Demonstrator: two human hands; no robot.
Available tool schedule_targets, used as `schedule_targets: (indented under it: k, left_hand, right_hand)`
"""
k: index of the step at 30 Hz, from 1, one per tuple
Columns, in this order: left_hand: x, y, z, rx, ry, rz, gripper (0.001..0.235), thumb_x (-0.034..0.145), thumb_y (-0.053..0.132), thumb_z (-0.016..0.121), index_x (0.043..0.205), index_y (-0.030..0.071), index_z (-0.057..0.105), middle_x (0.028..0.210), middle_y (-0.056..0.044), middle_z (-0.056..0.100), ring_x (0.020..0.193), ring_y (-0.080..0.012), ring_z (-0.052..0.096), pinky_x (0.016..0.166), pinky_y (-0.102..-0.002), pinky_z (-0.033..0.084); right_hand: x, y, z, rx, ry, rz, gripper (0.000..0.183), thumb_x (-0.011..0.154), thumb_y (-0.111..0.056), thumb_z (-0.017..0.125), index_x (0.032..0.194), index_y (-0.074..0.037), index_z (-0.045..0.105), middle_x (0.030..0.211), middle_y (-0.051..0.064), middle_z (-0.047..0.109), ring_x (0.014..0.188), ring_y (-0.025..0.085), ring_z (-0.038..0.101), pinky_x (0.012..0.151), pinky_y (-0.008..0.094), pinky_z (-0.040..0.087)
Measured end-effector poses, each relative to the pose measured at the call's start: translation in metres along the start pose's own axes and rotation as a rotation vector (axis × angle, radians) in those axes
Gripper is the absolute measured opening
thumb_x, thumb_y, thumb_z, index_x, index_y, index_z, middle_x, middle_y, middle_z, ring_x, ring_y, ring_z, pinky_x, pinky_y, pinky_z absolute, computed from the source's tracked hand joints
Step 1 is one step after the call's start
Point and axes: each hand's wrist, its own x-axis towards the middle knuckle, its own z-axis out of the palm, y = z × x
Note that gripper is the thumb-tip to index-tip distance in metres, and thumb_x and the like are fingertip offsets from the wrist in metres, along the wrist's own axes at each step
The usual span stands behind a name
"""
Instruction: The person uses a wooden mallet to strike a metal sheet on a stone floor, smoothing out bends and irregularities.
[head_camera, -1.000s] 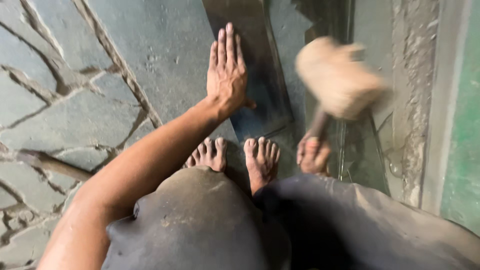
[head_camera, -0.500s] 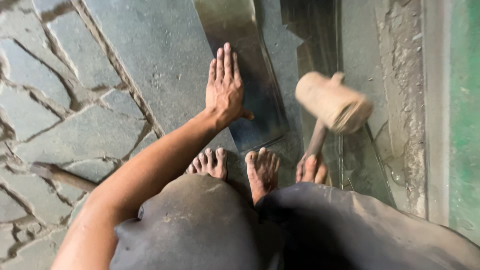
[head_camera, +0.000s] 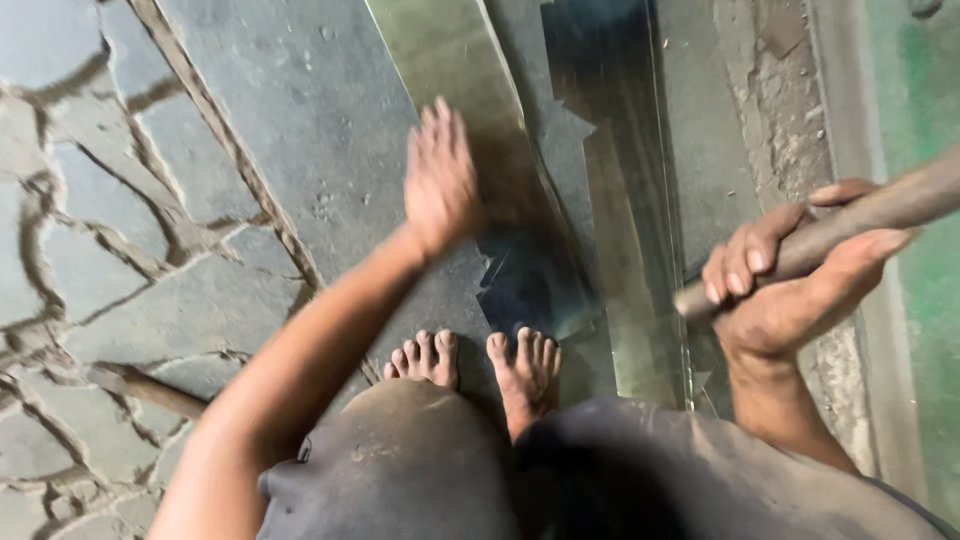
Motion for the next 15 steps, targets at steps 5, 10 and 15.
schedule_targets:
  k: [5,10,15]
  left_hand:
    - [0.059,-0.043,0.007,0.140,-0.239,-0.135,0.157,0.046,0.064,0.094,0.157,-0.009,0.011,0.166,-0.026,0.005,0.154,-0.0384,0.009,0.124,-0.050,0.011]
    - [0.066,-0.041,0.032,0.093,-0.147,-0.143,0.145,0.058,0.053,0.094,0.162,-0.007,0.014,0.172,-0.025,0.005,0.160,-0.0386,0.009,0.130,-0.055,0.010]
    - [0.063,-0.042,0.027,0.155,-0.241,-0.153,0.156,0.049,0.059,0.096,0.160,-0.011,0.010,0.168,-0.028,0.001,0.157,-0.0399,0.004,0.126,-0.053,0.007]
  right_hand:
    - [0.007,0.057,0.100,-0.122,-0.248,0.461,0.053,0.104,-0.062,0.047,0.100,-0.009,0.053,0.058,0.000,0.047,0.039,0.009,0.043,0.036,0.028,0.038]
    - [0.028,0.050,0.070,-0.190,-0.473,0.443,0.052,0.103,-0.061,0.050,0.105,-0.008,0.054,0.063,0.000,0.049,0.043,0.009,0.045,0.033,0.028,0.039]
    - [0.005,0.058,0.060,-0.098,-0.323,0.223,0.048,0.106,-0.062,0.051,0.106,-0.014,0.049,0.069,-0.001,0.051,0.050,0.009,0.049,0.040,0.028,0.044]
